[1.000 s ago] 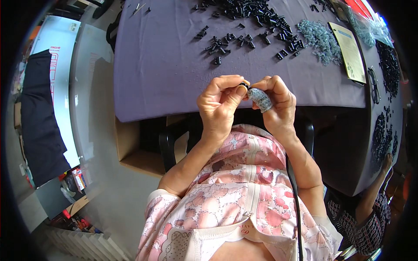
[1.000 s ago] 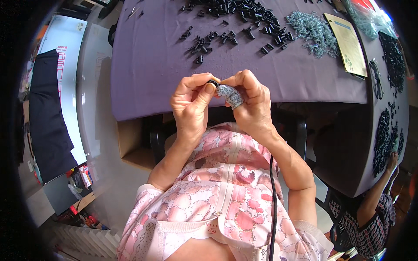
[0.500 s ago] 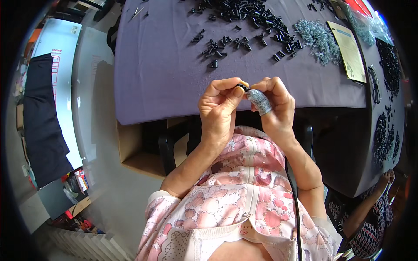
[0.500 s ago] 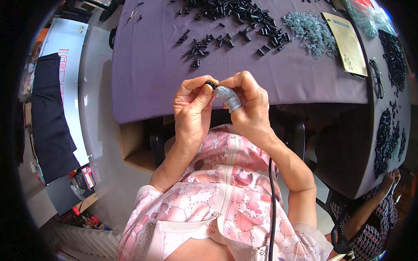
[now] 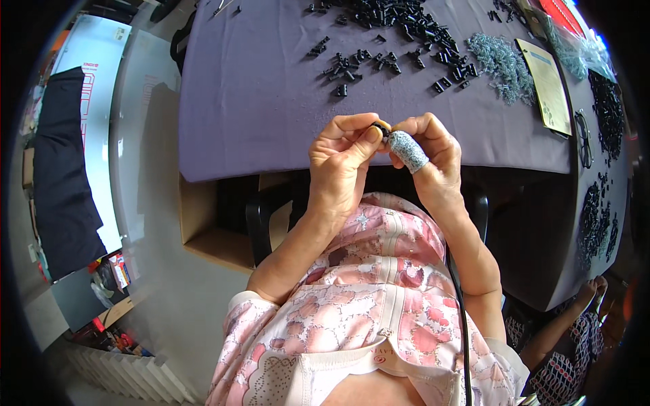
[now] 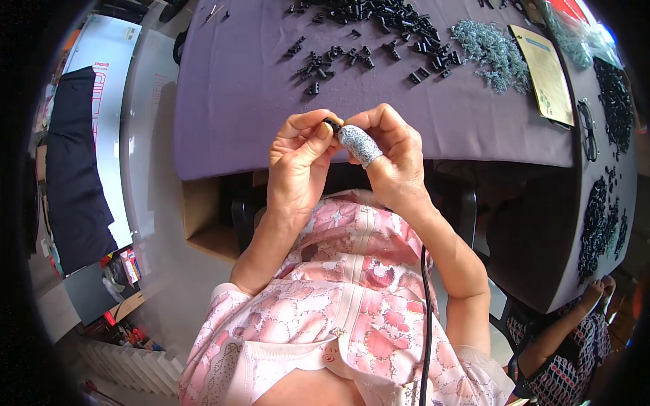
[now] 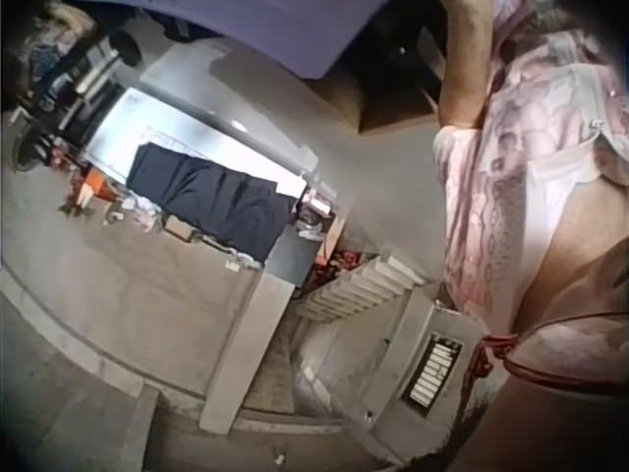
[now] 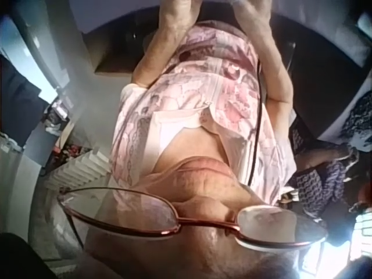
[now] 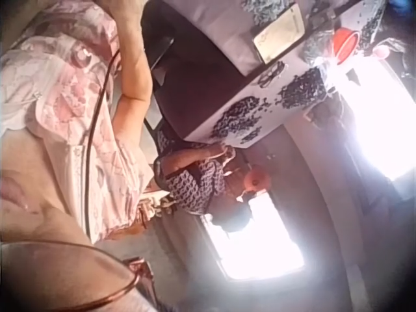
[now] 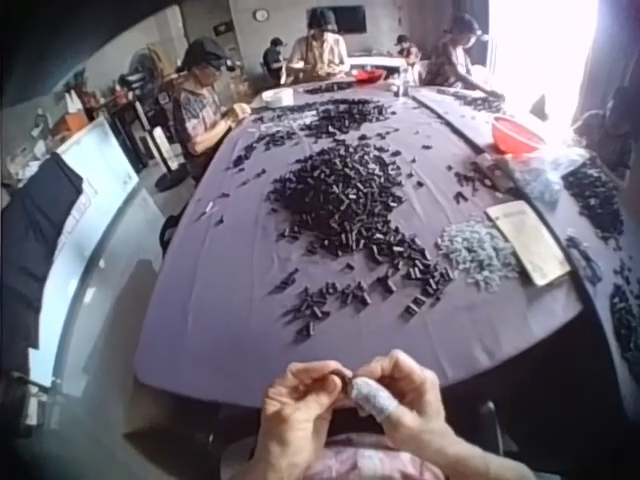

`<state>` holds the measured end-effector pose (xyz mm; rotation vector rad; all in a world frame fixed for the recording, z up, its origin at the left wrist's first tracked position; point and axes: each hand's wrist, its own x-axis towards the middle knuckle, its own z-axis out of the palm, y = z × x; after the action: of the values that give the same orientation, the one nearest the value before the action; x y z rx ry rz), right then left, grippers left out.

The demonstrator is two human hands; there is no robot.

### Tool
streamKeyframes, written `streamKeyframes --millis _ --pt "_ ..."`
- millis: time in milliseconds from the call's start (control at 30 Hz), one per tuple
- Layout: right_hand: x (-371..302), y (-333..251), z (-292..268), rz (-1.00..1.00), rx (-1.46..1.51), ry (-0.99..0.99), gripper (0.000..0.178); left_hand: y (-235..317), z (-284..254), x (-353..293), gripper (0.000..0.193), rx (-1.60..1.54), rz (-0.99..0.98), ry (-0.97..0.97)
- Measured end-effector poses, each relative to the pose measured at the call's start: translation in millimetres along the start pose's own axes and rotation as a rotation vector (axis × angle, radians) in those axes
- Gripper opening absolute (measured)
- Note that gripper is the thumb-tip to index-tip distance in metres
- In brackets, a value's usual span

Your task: The user is manually assembling small black plastic components by inserting small white filters or parts into them.

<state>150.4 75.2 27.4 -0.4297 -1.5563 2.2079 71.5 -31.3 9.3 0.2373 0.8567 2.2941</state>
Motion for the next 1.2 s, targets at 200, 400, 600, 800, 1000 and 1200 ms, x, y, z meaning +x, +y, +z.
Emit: streamKeyframes --millis 200,400,600,800,1000,1200 --pt "-8.5 2.3 3.7 -0.132 -0.113 0.026 0.016 -4.9 2.1 -7.4 0.016 -0.009 0.061 0.001" --pt "-11.8 0.3 5.0 -0.153 -0.203 0.017 0.024 -5.4 4.2 -11.1 0.014 0.091 0.154 0.049" --pt "-10.5 -0.6 1.3 -0.234 -0.323 -0.016 0.024 -7.0 6.6 -13.4 0.014 0.317 0.278 0.049" --pt "-8.7 7.3 1.0 -0.247 -0.386 0.018 0.019 -9.2 3.2 -10.3 0.014 0.143 0.182 0.039" --pt "-6.5 10.5 0.9 -0.13 -0.078 -0.005 0.018 -8.8 -6.3 -7.0 0.015 0.112 0.18 0.0" --pt "-4.4 10.5 -2.2 -0.115 -0.031 -0.089 0.019 -3.7 -7.1 -6.5 0.015 0.161 0.173 -0.018"
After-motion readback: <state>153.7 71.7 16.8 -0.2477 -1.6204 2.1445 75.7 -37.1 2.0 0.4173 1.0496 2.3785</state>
